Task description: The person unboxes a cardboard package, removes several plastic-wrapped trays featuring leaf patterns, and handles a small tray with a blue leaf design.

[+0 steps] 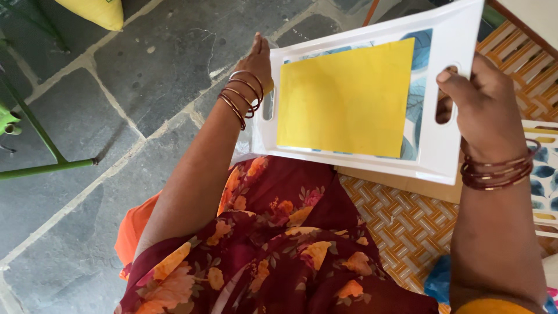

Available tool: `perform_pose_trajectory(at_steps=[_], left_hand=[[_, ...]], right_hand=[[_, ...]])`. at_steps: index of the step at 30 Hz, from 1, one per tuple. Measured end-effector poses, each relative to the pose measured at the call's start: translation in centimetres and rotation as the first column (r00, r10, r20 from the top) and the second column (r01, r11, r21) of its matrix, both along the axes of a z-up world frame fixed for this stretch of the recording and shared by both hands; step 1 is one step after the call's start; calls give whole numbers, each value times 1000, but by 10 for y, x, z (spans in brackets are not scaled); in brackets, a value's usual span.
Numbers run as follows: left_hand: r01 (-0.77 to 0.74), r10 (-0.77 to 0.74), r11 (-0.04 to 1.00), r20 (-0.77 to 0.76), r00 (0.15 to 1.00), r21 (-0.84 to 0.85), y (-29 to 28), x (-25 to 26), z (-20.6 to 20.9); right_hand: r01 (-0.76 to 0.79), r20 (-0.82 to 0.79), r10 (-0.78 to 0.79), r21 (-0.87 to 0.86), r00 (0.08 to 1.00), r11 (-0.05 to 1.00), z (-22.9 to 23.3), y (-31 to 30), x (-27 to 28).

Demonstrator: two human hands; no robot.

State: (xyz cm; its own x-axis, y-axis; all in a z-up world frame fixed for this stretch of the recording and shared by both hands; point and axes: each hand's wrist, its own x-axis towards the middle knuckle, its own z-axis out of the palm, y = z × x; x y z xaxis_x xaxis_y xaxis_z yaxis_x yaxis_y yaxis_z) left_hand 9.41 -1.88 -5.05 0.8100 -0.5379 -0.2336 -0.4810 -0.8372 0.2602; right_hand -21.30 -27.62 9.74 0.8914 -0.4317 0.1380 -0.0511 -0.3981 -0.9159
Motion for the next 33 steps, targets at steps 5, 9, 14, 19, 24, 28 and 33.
perform_pose_trajectory(at_steps=[5,9,14,19,24,28,33], left_hand=[[79,-81,996,-52,995,-32,-6,-33,30],[112,-109,993,-92,990,24,-1,-56,44],[186,-184,982,-56,981,34,11,-63,30],[172,-165,982,-87,983,81,6,-57,33],[180,-178,982,-42,983,57,35,-56,41],[192,-184,975,-75,980,108,46,-62,40],[264,-257,963,-119,959,54,43,-62,30]], right_hand=[[-79,49,84,-101,995,992,-20,-15,22],[2,33,-6,134,999,991,-21,-16,32],[-17,122,-3,162,993,987,-47,-16,34],[67,116,-88,174,989,982,-68,7,33],[45,173,-123,398,977,916,-57,-9,31],[76,131,-142,413,981,908,-67,-28,30],[25,170,-116,461,979,887,-89,-28,40]])
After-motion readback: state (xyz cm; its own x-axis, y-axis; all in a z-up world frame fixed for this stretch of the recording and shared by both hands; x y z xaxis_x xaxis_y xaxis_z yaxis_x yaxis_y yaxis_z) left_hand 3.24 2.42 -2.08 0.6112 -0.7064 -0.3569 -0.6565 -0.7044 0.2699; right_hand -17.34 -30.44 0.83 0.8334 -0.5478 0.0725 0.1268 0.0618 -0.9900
